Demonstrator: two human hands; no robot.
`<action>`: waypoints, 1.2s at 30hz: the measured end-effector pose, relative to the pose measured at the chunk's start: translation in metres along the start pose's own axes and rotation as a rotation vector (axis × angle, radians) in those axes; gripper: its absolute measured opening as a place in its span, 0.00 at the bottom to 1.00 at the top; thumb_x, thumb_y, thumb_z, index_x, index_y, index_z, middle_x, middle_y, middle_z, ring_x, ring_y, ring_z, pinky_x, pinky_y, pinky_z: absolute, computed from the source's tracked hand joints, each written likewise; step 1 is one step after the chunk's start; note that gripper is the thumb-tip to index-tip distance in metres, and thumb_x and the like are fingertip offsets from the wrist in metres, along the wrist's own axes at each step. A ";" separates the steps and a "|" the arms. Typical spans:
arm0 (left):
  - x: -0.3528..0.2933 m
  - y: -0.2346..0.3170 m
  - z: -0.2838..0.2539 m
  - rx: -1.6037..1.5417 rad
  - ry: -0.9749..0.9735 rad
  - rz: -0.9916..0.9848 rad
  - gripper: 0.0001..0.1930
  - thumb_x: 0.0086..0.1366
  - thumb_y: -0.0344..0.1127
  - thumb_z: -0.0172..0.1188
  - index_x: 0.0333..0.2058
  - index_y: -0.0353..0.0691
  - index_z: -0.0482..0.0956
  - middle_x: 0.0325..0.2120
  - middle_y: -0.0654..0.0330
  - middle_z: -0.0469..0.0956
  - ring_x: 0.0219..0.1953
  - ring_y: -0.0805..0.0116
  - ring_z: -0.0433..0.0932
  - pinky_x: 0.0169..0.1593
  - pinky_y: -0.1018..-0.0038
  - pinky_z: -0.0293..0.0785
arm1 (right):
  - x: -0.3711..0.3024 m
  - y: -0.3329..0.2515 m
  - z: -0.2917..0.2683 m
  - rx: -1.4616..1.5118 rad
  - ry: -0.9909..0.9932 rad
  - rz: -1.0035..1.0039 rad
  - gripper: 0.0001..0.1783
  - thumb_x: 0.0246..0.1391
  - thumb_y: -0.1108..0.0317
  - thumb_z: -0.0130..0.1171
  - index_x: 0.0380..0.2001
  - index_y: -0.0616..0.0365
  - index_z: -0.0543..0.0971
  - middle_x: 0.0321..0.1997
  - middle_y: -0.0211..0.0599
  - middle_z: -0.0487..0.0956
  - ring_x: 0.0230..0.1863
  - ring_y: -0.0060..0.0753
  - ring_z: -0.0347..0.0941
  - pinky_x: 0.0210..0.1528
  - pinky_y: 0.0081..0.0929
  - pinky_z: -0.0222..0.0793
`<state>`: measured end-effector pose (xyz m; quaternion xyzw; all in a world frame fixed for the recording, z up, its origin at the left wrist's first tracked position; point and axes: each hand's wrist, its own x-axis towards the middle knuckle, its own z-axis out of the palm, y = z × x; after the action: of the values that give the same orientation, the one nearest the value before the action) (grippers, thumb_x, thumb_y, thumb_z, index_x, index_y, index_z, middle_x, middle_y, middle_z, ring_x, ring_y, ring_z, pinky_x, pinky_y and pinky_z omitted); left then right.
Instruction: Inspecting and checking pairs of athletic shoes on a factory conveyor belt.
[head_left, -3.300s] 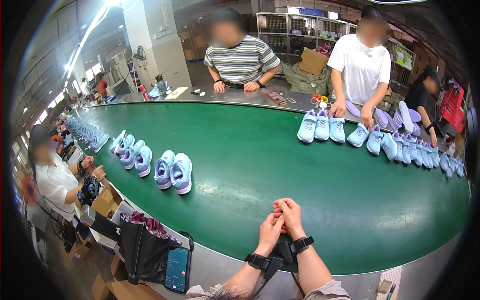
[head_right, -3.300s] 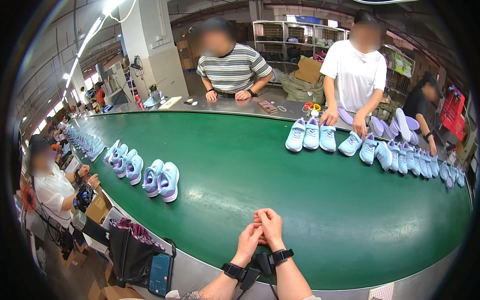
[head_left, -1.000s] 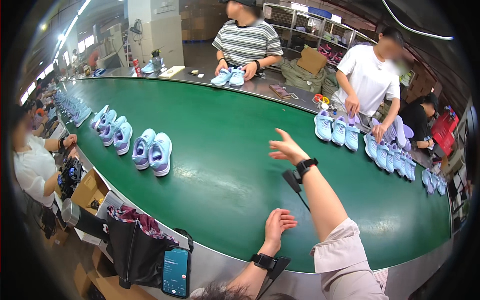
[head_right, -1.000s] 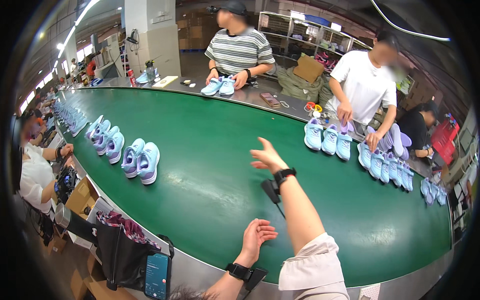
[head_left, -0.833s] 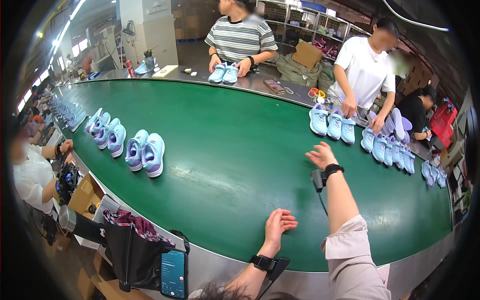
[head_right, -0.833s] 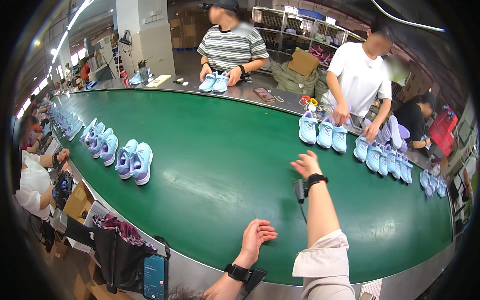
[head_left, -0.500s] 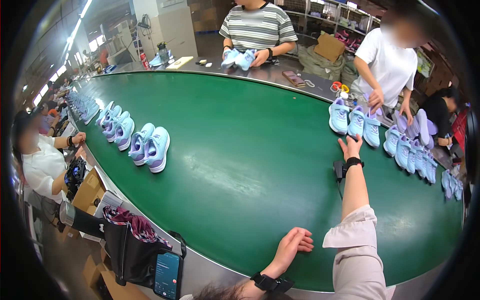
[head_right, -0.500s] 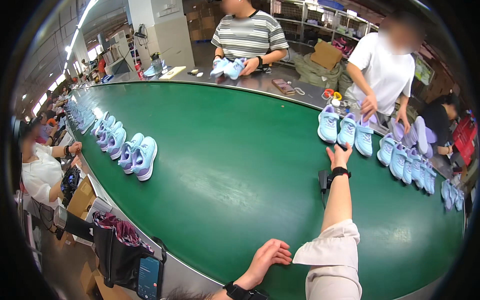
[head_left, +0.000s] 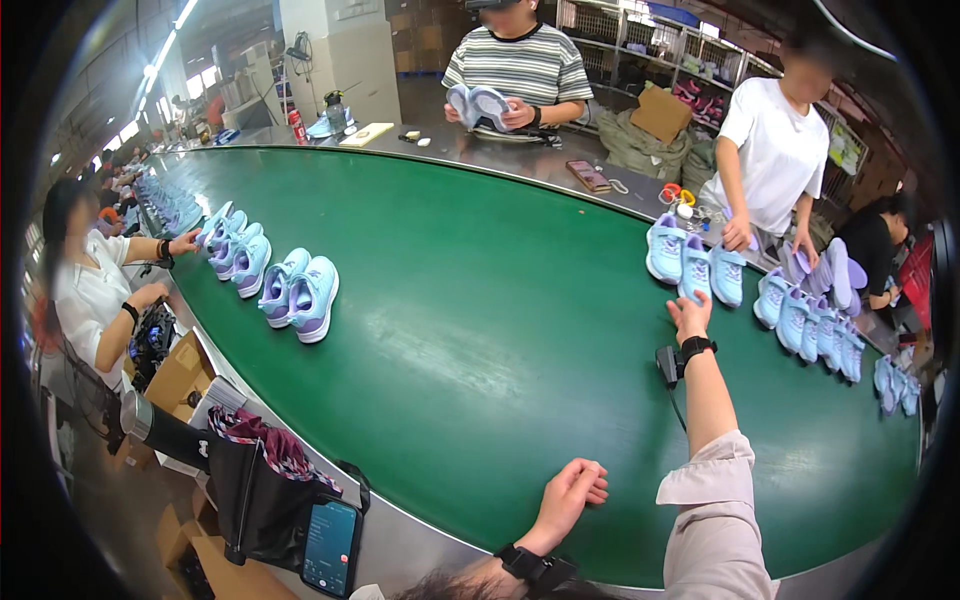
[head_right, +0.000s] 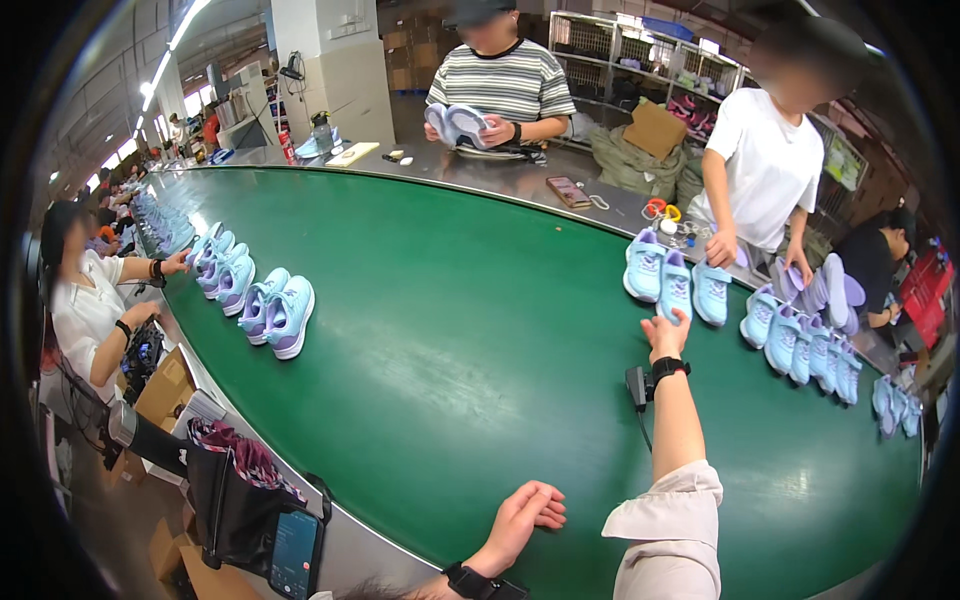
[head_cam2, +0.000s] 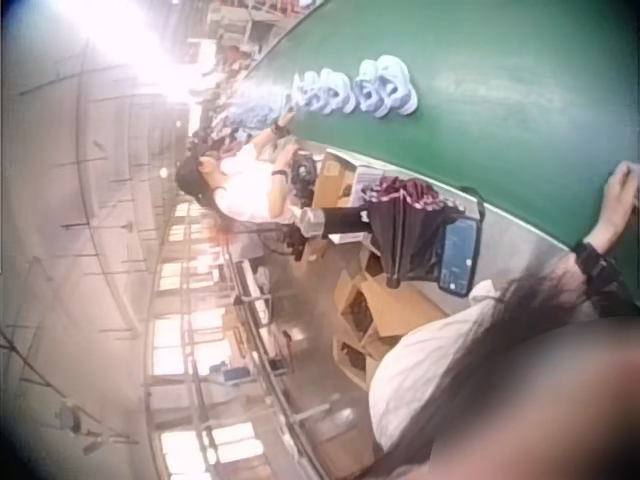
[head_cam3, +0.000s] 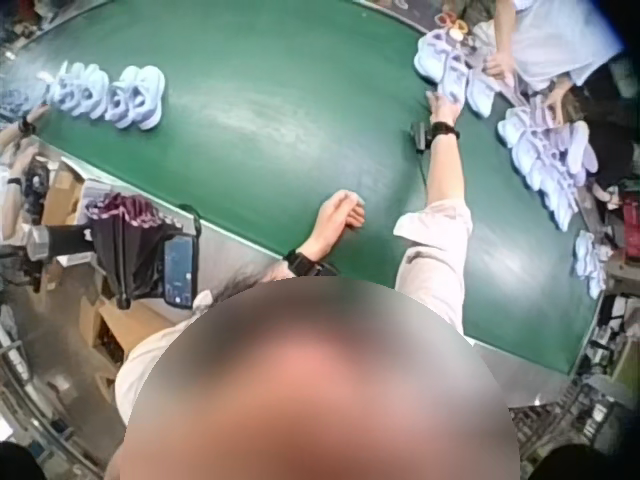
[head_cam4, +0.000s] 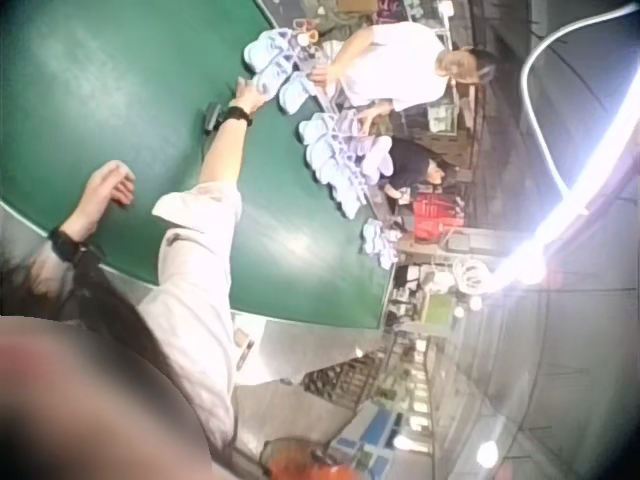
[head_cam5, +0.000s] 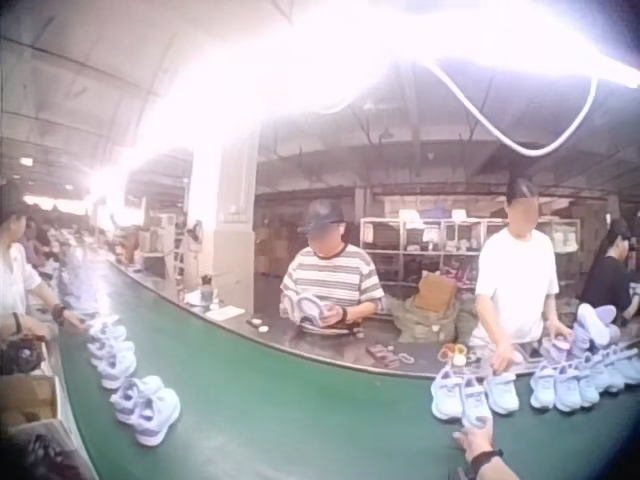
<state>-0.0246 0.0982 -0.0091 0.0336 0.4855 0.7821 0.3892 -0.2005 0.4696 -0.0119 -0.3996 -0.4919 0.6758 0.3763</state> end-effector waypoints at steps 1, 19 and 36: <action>0.000 0.000 0.000 -0.004 -0.007 0.004 0.16 0.71 0.43 0.46 0.39 0.33 0.73 0.32 0.55 0.76 0.34 0.70 0.77 0.41 0.75 0.75 | -0.010 -0.004 -0.004 -0.004 -0.054 0.026 0.33 0.46 0.88 0.49 0.56 0.49 0.61 0.40 0.40 0.68 0.36 0.36 0.73 0.38 0.35 0.81; -0.009 -0.003 0.003 -0.034 -0.106 -0.022 0.14 0.69 0.40 0.52 0.41 0.34 0.73 0.34 0.60 0.77 0.36 0.75 0.76 0.42 0.78 0.74 | 0.037 0.010 0.074 -0.017 0.286 -0.089 0.36 0.39 0.77 0.70 0.51 0.52 0.62 0.59 0.53 0.56 0.42 0.45 0.74 0.34 0.31 0.84; -0.002 0.029 -0.022 -0.014 0.673 0.607 0.19 0.70 0.38 0.43 0.56 0.38 0.65 0.50 0.52 0.68 0.50 0.63 0.72 0.54 0.69 0.68 | -0.224 -0.142 -0.062 -0.911 -1.054 -0.039 0.22 0.45 0.74 0.61 0.46 0.48 0.71 0.45 0.35 0.67 0.30 0.26 0.72 0.19 0.22 0.72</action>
<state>-0.0498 0.0745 0.0028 -0.0841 0.5479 0.8315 -0.0370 -0.0384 0.3236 0.1506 -0.1275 -0.8505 0.4991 -0.1059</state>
